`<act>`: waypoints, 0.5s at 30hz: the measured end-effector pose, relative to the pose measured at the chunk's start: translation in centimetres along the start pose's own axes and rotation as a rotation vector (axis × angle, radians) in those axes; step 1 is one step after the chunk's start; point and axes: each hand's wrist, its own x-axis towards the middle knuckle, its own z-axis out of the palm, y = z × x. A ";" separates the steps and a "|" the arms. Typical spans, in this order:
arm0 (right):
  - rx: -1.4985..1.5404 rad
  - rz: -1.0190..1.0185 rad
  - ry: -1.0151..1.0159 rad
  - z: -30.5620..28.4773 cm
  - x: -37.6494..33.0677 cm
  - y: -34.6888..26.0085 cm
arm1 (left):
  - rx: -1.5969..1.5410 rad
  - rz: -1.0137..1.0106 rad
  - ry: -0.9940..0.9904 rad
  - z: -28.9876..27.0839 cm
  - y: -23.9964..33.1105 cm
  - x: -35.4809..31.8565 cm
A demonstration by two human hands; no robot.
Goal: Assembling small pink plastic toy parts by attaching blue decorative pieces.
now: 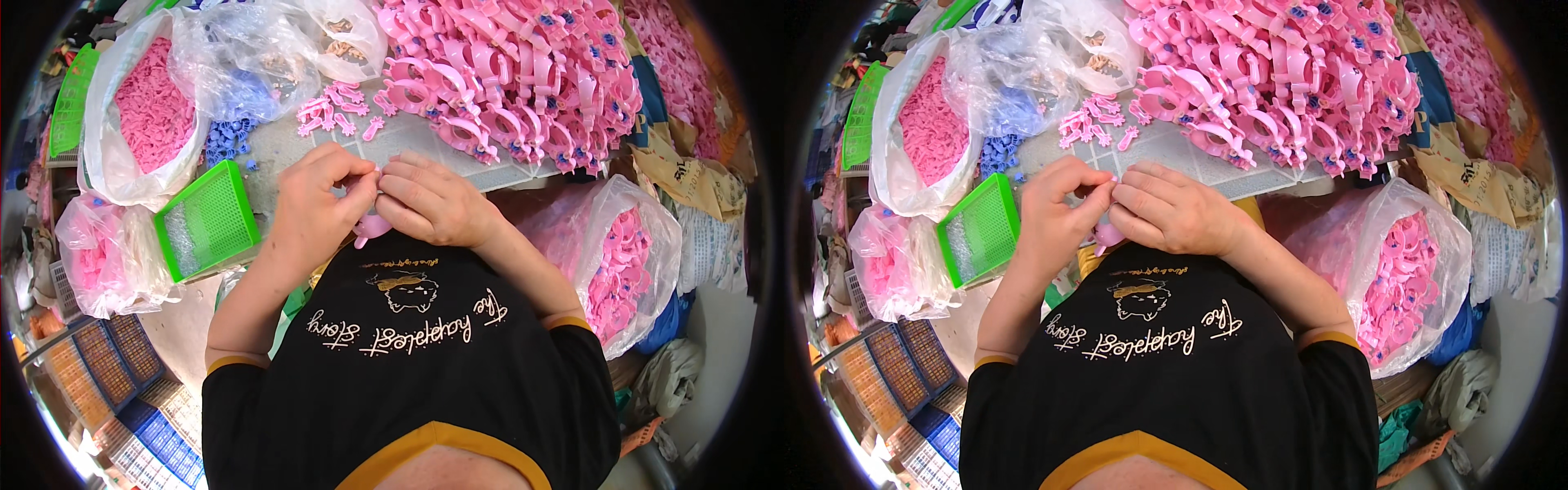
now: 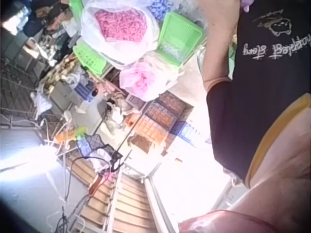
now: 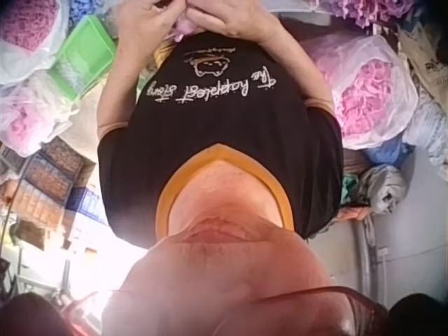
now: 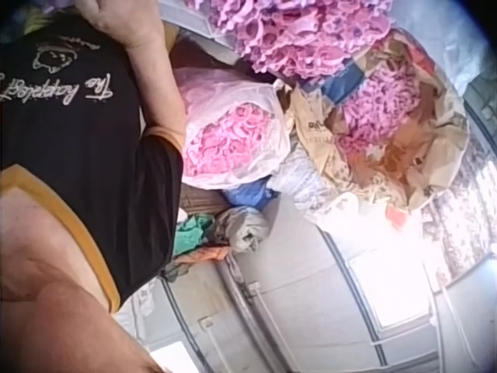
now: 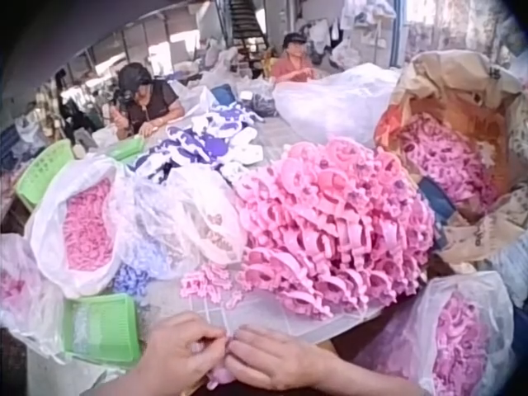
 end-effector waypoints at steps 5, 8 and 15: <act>0.242 0.469 -0.099 0.5 -0.3 0.2 | -0.040 -0.225 0.092 -0.4 -4.5 1.1; 0.774 1.010 0.092 1.5 -0.8 0.5 | 0.320 -0.083 0.264 -2.3 -9.8 2.1; 1.442 1.384 0.244 1.6 -0.7 0.7 | 0.575 -0.032 0.113 -0.8 -13.0 3.2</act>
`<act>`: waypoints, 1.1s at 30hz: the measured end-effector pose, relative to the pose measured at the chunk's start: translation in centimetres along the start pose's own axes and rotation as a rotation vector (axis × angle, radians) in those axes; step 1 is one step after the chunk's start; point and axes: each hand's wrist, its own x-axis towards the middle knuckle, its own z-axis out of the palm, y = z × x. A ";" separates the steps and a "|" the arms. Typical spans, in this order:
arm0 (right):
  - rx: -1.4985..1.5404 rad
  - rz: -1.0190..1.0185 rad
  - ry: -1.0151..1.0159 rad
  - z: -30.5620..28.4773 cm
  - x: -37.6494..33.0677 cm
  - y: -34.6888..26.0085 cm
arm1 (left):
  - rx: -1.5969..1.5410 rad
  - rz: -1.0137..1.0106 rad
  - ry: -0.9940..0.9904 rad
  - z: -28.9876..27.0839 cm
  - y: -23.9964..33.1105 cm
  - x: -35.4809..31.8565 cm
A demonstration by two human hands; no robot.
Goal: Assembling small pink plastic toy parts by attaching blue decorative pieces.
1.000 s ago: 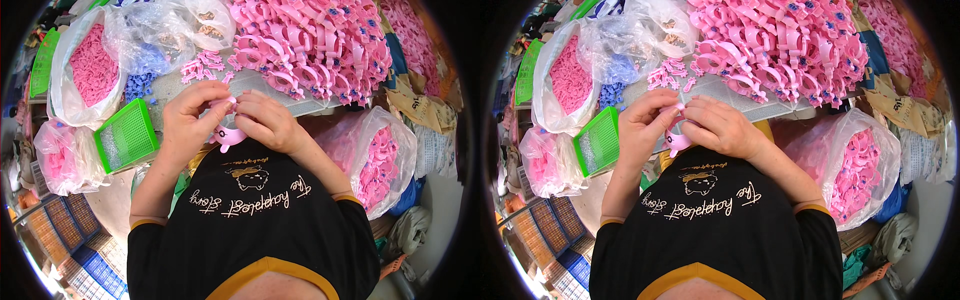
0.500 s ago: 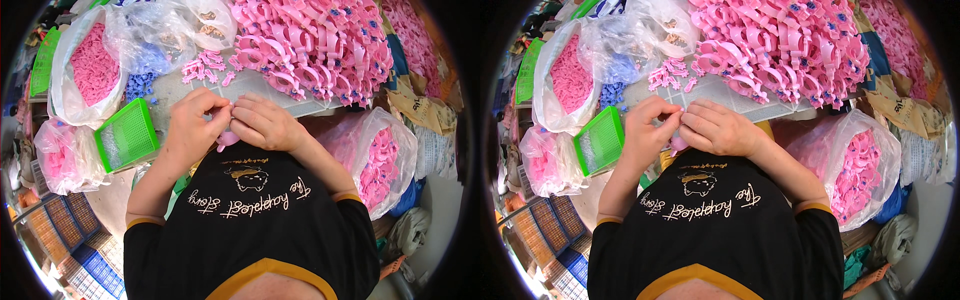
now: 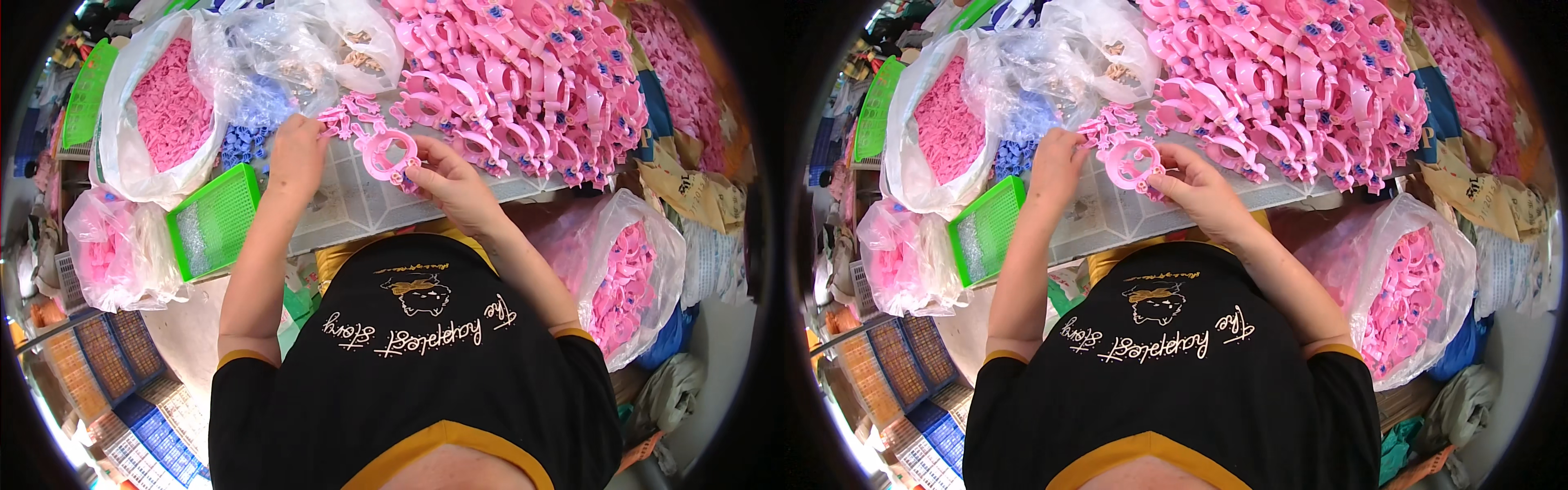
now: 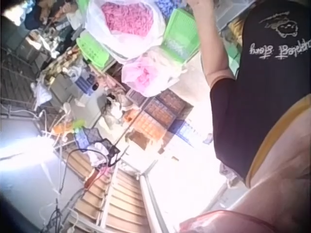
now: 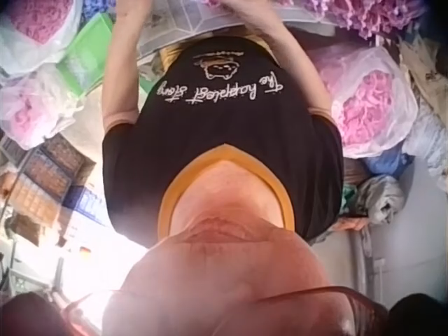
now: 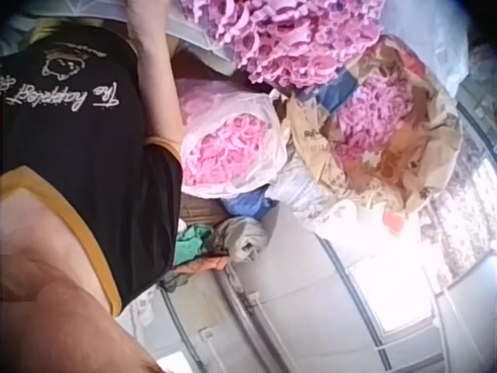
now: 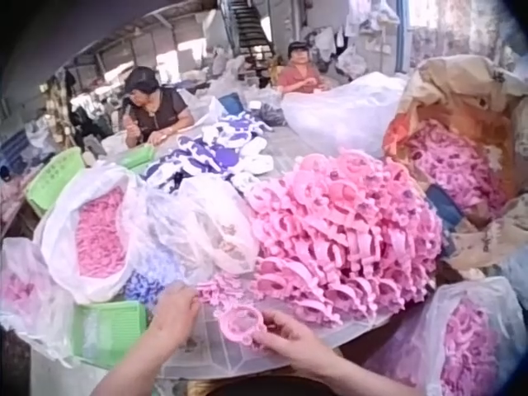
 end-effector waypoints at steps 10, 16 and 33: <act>-1.048 -0.976 0.016 -1.2 -0.6 -0.3 | -0.195 -0.154 0.041 -3.4 4.8 -0.4; -1.231 -1.191 -0.052 0.2 -1.3 -2.2 | -0.582 0.105 -0.055 -6.8 9.6 -1.8; -1.246 -1.207 -0.059 1.2 -1.9 -2.5 | -0.454 0.313 0.113 -6.4 11.0 -3.0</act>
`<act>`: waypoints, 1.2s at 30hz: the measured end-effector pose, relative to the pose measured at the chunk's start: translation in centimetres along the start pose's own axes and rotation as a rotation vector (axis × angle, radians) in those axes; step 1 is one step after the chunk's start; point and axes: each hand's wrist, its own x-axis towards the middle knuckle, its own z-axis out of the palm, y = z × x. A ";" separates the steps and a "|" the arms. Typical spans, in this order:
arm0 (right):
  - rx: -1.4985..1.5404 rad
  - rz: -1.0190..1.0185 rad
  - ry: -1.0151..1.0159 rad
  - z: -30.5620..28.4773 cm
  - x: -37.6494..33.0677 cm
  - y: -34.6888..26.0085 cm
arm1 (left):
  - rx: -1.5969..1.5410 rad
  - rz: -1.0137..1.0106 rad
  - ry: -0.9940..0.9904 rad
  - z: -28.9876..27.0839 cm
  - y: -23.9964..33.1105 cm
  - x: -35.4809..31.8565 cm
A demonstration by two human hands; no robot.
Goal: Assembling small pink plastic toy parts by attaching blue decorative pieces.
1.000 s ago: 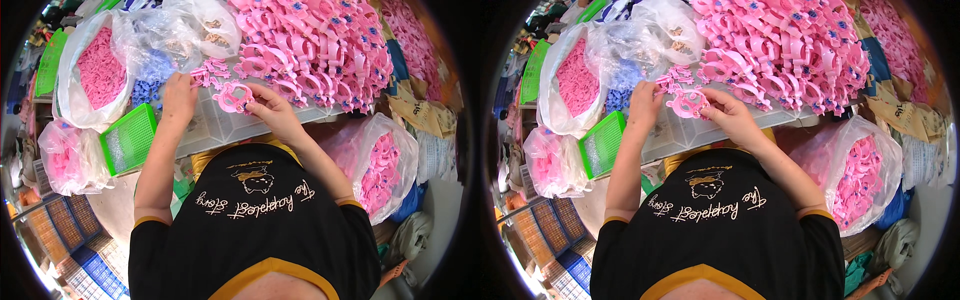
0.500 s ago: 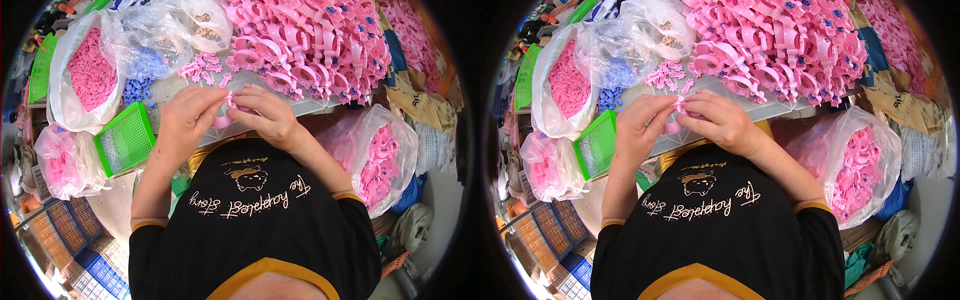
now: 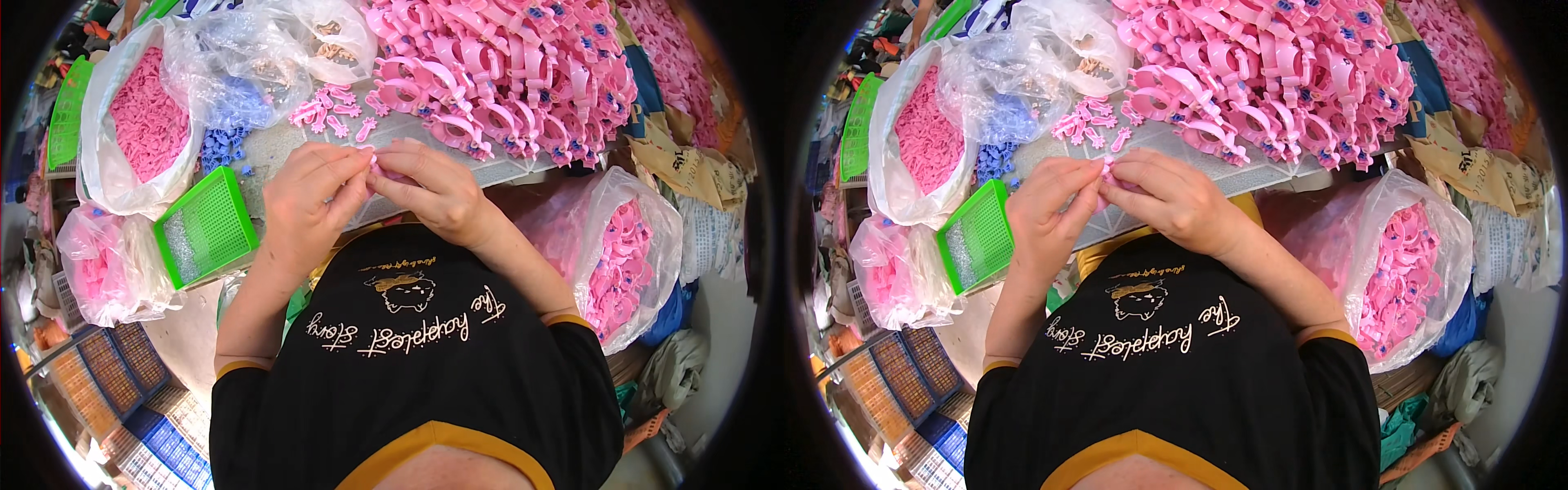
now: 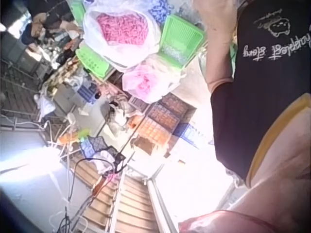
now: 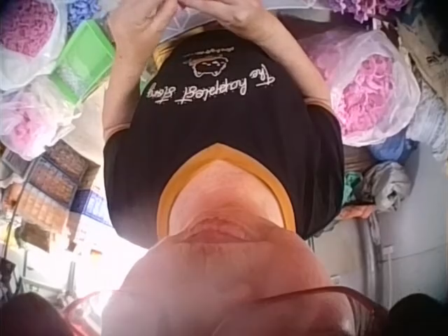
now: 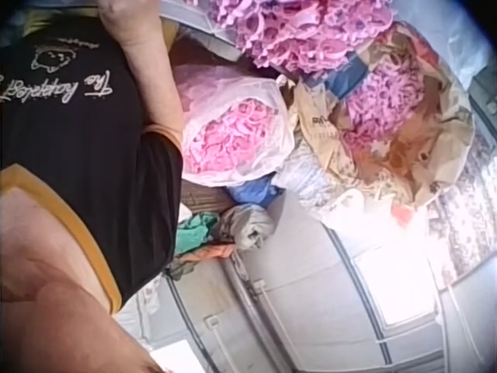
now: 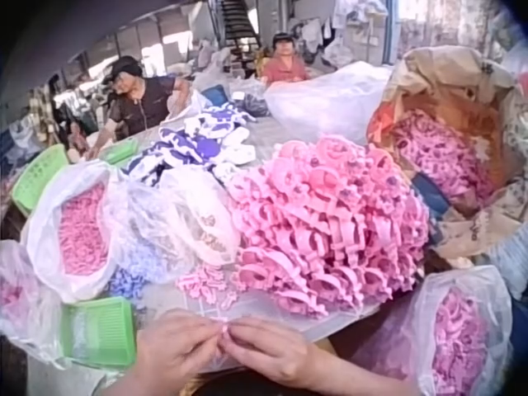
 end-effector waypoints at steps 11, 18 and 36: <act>0.097 0.108 -0.017 -0.5 0.1 1.1 | 0.021 0.023 -0.093 0.2 -0.7 0.7; -0.217 0.067 0.256 -5.6 3.8 4.0 | -0.055 -0.336 0.263 -1.0 -2.1 0.0; -1.056 0.186 0.444 -10.4 13.2 14.4 | -0.045 -0.206 -0.212 1.6 -1.9 -2.6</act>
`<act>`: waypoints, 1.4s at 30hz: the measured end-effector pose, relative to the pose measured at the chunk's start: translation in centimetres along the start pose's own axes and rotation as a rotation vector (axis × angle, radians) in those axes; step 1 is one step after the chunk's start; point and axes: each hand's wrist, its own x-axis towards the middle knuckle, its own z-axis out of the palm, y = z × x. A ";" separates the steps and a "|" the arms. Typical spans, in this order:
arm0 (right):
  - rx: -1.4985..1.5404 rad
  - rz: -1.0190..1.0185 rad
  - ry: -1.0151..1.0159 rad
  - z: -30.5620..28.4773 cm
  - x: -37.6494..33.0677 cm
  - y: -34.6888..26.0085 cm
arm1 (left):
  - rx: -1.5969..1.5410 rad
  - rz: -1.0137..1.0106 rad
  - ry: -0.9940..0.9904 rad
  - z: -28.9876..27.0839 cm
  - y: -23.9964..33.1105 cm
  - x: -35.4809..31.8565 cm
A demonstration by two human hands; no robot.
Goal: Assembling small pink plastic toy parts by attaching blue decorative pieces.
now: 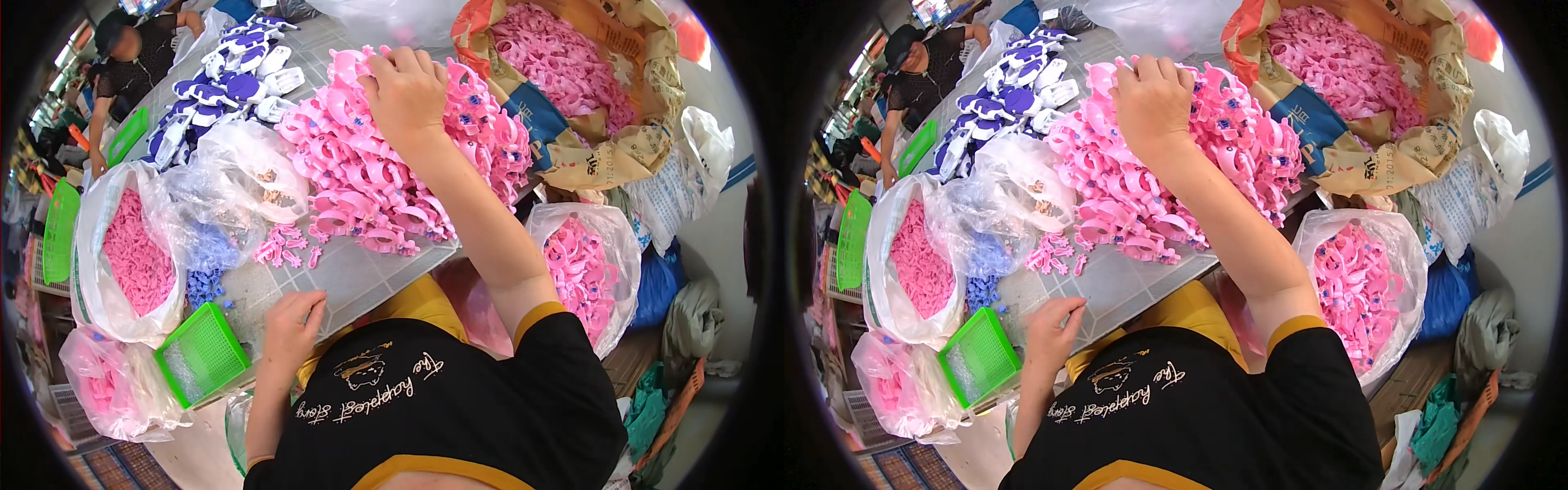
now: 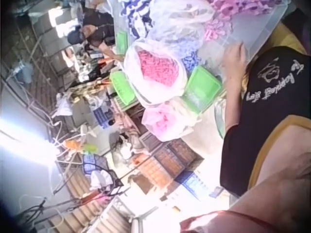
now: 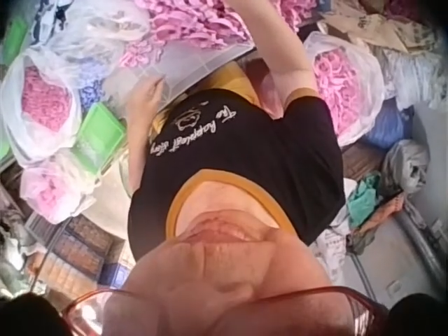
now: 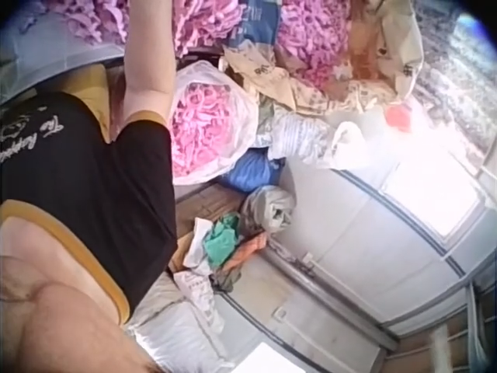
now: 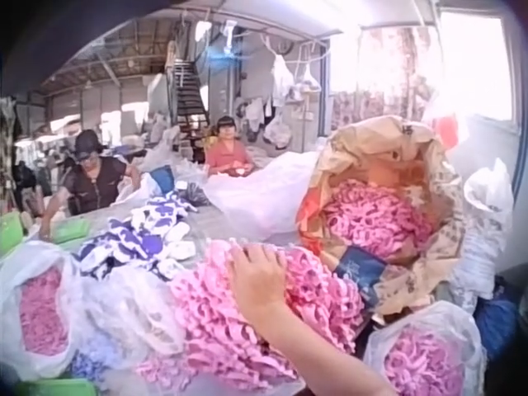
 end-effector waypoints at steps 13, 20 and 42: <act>0.088 -0.004 -0.094 -1.2 -0.9 0.4 | 0.015 -0.058 -0.087 1.3 -0.5 0.3; 0.113 -0.095 0.053 -6.9 1.0 5.7 | -0.001 -0.015 -0.097 2.0 -0.5 0.5; -0.683 0.122 -1.032 0.6 -5.5 50.5 | 0.120 -0.131 -0.153 2.6 -0.3 -1.6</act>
